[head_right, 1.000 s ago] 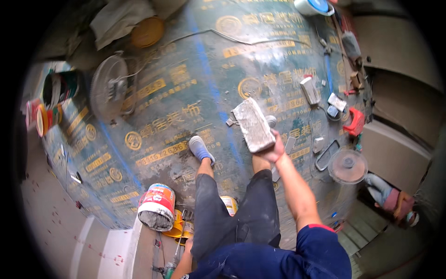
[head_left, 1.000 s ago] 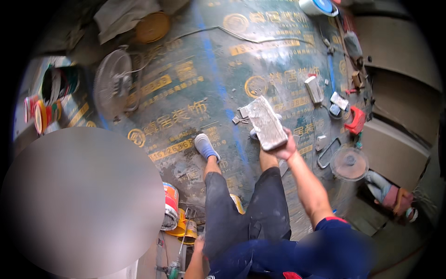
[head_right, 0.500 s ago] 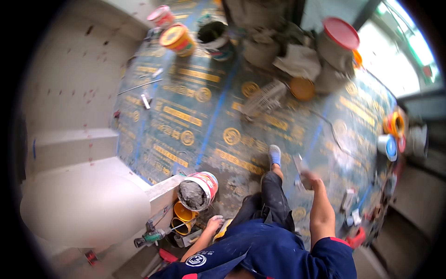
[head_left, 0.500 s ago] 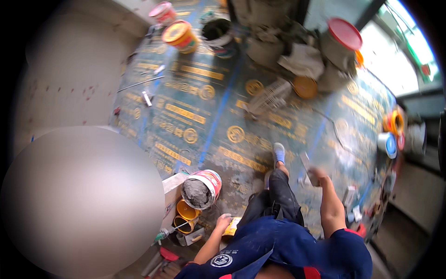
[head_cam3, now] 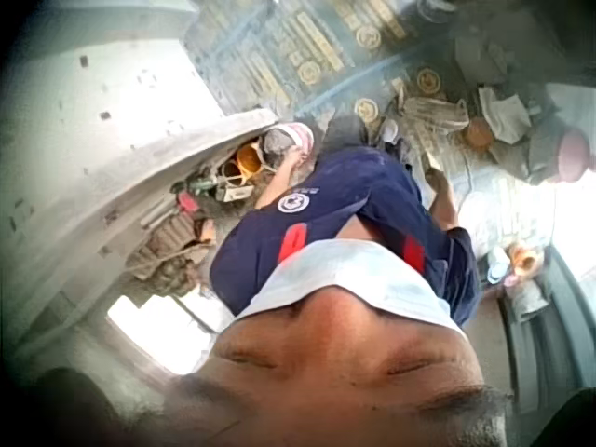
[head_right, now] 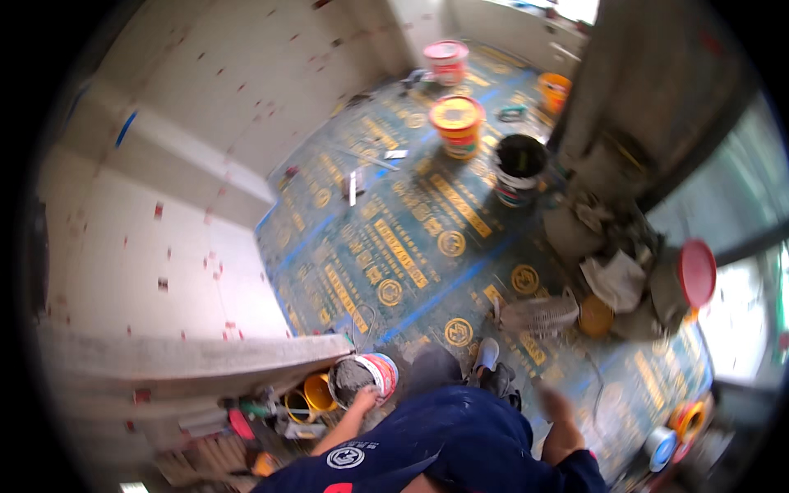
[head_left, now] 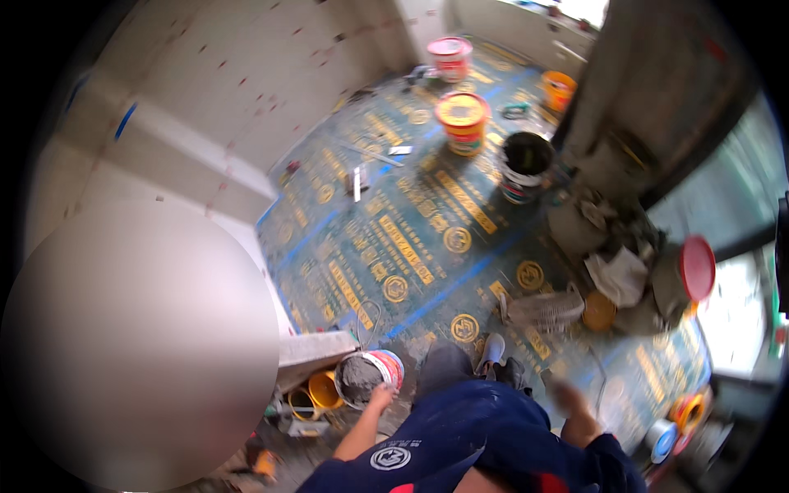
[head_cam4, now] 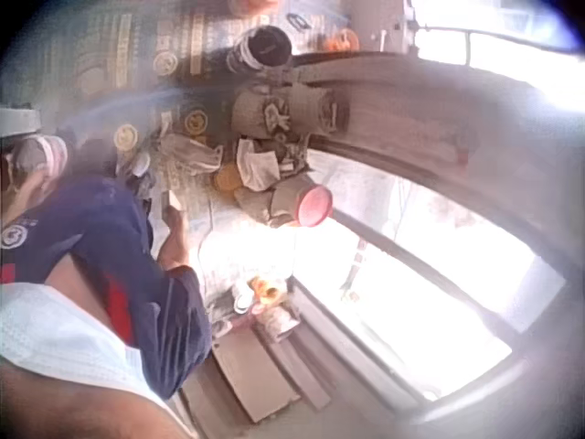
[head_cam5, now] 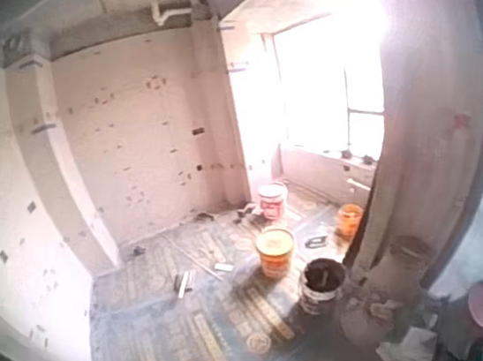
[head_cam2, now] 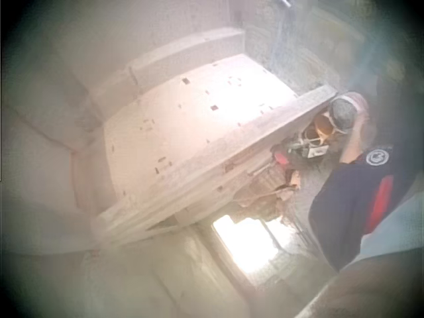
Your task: The person uses a laser level to align a small tile piece, applies adhesive to the wall with a trowel, and then applies adhesive to the back of a large tile on the floor using a notched trowel.
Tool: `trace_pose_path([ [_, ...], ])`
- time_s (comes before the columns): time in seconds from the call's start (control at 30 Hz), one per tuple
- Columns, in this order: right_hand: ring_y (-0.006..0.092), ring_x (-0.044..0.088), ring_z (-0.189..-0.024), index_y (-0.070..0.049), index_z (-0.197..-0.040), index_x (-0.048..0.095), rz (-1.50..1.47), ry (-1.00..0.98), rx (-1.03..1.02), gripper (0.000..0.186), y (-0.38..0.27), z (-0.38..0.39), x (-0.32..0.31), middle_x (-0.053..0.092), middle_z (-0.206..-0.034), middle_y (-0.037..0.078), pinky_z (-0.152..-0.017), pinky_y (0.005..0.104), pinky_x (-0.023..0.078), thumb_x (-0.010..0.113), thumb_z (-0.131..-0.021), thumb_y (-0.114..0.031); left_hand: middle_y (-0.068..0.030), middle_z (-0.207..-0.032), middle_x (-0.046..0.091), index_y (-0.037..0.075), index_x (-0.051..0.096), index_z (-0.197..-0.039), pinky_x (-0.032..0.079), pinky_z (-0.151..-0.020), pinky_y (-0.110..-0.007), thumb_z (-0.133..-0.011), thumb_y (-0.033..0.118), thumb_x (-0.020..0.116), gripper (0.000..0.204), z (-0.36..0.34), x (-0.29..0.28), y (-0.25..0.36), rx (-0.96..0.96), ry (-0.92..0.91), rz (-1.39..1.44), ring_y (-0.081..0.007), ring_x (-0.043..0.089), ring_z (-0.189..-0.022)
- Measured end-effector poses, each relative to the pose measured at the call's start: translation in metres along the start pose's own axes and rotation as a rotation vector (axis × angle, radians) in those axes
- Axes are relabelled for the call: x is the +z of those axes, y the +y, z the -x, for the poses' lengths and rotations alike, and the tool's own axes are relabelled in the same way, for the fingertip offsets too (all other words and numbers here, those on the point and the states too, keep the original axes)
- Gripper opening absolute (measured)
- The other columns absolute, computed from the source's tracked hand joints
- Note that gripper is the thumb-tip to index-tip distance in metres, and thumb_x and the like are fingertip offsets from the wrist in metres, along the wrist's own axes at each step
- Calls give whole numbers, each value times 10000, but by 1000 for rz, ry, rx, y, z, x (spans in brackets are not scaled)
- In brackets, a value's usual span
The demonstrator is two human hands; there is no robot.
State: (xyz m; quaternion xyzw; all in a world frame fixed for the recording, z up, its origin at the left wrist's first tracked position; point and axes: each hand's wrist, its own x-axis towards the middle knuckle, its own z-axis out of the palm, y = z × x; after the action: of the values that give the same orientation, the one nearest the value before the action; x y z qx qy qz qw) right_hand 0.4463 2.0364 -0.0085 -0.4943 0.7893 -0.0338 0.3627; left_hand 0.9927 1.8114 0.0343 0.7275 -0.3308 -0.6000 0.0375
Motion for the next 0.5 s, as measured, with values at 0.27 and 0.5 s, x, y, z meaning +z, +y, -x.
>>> trace_pose_path([
  [0.27, 180, 618, -908, -99, -1063, 655, -144, -183, 235, 302, 20, -237, -76, 645, -976, 67, -779, 367, 495, 590, -884, -333, -54, -716, 627, 50, 647, -808, 420, -530, -295, -775, 125, 558, 121, -80, 6, 68, -5, -15, 62, -146, 560, -611],
  [0.5, 215, 603, -842, -118, -993, 656, -481, -222, 191, 262, -110, -348, -165, 637, -931, 86, -727, 377, 485, 651, -783, -274, -37, -588, 579, 59, 638, -710, 397, -493, -341, -769, 170, 553, 151, -178, -50, 173, -172, 60, 141, -172, 540, -533],
])
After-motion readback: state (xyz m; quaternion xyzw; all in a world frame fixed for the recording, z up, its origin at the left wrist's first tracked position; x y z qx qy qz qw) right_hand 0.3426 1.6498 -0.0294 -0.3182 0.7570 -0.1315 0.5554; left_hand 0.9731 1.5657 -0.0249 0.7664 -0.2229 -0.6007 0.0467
